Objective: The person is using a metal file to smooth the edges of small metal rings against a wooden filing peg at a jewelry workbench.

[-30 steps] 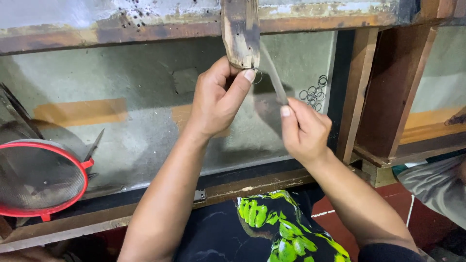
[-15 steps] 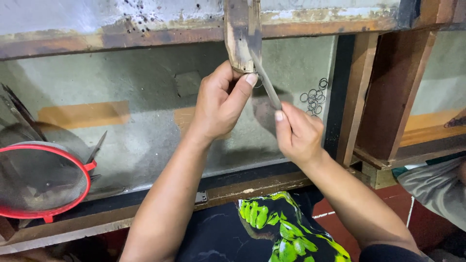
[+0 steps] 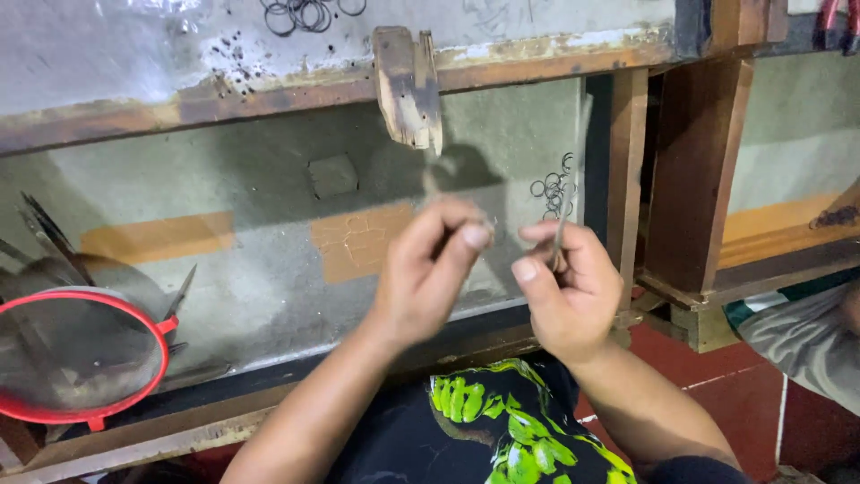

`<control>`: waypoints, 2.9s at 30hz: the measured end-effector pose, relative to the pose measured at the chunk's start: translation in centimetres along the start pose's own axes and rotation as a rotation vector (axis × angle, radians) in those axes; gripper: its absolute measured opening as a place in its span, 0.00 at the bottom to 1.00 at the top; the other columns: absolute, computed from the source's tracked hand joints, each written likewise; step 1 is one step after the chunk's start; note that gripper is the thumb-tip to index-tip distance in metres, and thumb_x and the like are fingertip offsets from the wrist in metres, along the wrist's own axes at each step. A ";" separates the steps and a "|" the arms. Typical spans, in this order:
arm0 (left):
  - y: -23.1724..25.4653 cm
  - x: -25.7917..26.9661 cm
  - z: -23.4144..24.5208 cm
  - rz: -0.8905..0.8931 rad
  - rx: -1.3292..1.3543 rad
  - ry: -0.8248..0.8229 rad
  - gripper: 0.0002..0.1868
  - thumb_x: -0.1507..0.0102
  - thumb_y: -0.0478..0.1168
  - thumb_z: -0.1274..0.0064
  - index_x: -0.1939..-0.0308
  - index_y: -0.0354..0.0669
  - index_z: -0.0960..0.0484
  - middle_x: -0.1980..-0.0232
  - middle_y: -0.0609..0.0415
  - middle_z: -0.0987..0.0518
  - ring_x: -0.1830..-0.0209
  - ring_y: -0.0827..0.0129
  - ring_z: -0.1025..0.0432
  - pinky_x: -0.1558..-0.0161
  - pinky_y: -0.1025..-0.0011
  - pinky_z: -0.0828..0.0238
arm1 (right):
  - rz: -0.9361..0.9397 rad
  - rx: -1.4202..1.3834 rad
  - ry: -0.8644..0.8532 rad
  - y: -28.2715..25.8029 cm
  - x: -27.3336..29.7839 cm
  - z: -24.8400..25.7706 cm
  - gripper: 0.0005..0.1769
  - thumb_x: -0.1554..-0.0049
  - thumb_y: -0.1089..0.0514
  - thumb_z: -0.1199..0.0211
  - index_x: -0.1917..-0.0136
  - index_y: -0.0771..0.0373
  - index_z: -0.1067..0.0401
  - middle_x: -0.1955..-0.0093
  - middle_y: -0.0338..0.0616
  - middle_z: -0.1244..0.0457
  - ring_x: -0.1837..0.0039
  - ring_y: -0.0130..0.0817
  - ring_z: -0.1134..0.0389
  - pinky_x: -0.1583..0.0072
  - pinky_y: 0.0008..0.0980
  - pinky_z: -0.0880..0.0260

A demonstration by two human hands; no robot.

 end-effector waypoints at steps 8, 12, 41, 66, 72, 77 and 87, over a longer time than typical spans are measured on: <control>1.7 4.0 0.2 -0.249 -0.206 0.002 0.05 0.34 0.36 0.46 0.57 0.41 0.15 0.59 0.49 0.15 0.62 0.56 0.20 0.60 0.59 0.19 | 0.030 -0.125 -0.155 -1.9 1.1 -0.8 0.06 0.46 0.65 0.36 0.56 0.72 0.26 0.80 0.38 0.41 0.81 0.22 0.49 0.75 0.21 0.42; 3.4 4.3 -0.1 -0.397 -0.225 0.029 0.07 0.35 0.30 0.45 0.54 0.38 0.15 0.58 0.43 0.16 0.64 0.52 0.20 0.64 0.54 0.17 | 0.070 -0.133 -0.199 -2.7 1.2 -0.6 0.05 0.43 0.64 0.38 0.57 0.71 0.27 0.79 0.39 0.41 0.81 0.23 0.49 0.76 0.20 0.43; 6.0 5.2 -1.8 -0.511 -0.505 0.042 0.06 0.35 0.34 0.49 0.58 0.34 0.21 0.63 0.45 0.17 0.70 0.60 0.20 0.68 0.68 0.22 | 0.023 -0.035 -0.321 -2.8 2.6 -0.2 0.15 0.40 0.46 0.39 0.56 0.60 0.30 0.60 0.45 0.33 0.60 0.33 0.28 0.53 0.28 0.26; 4.8 5.2 -1.8 0.085 -0.171 0.071 0.08 0.33 0.39 0.52 0.64 0.38 0.24 0.68 0.53 0.23 0.71 0.68 0.29 0.65 0.70 0.31 | -0.085 0.132 -0.184 -2.9 3.4 0.0 0.15 0.40 0.44 0.42 0.55 0.58 0.29 0.60 0.40 0.30 0.62 0.27 0.27 0.57 0.22 0.28; 1.5 6.1 -1.1 0.393 -0.069 0.146 0.07 0.35 0.36 0.49 0.68 0.42 0.21 0.71 0.60 0.21 0.69 0.76 0.30 0.64 0.74 0.29 | -0.108 0.212 -0.189 -2.3 3.2 -0.4 0.23 0.37 0.40 0.48 0.51 0.61 0.27 0.56 0.41 0.28 0.56 0.30 0.25 0.51 0.26 0.28; 0.0 5.7 -0.6 0.546 0.086 0.195 0.08 0.36 0.35 0.49 0.68 0.39 0.18 0.75 0.55 0.22 0.77 0.76 0.34 0.72 0.75 0.36 | -0.099 0.169 -0.204 -2.8 2.3 -1.1 0.26 0.33 0.45 0.54 0.39 0.67 0.28 0.68 0.34 0.38 0.69 0.21 0.39 0.62 0.23 0.36; -2.1 5.4 -0.8 0.701 0.515 0.267 0.09 0.35 0.31 0.53 0.66 0.29 0.18 0.76 0.48 0.25 0.86 0.77 0.44 0.82 0.78 0.49 | -0.009 0.158 -0.159 -0.7 3.9 -0.6 0.21 0.36 0.60 0.48 0.34 0.77 0.36 0.64 0.43 0.37 0.65 0.29 0.30 0.59 0.25 0.28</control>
Point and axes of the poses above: each hand's wrist, its own x-axis away from the middle knuckle, its own z-axis out of the back of the hand, y = z × x, the point moved 7 cm from there along -x, towards the middle knuckle
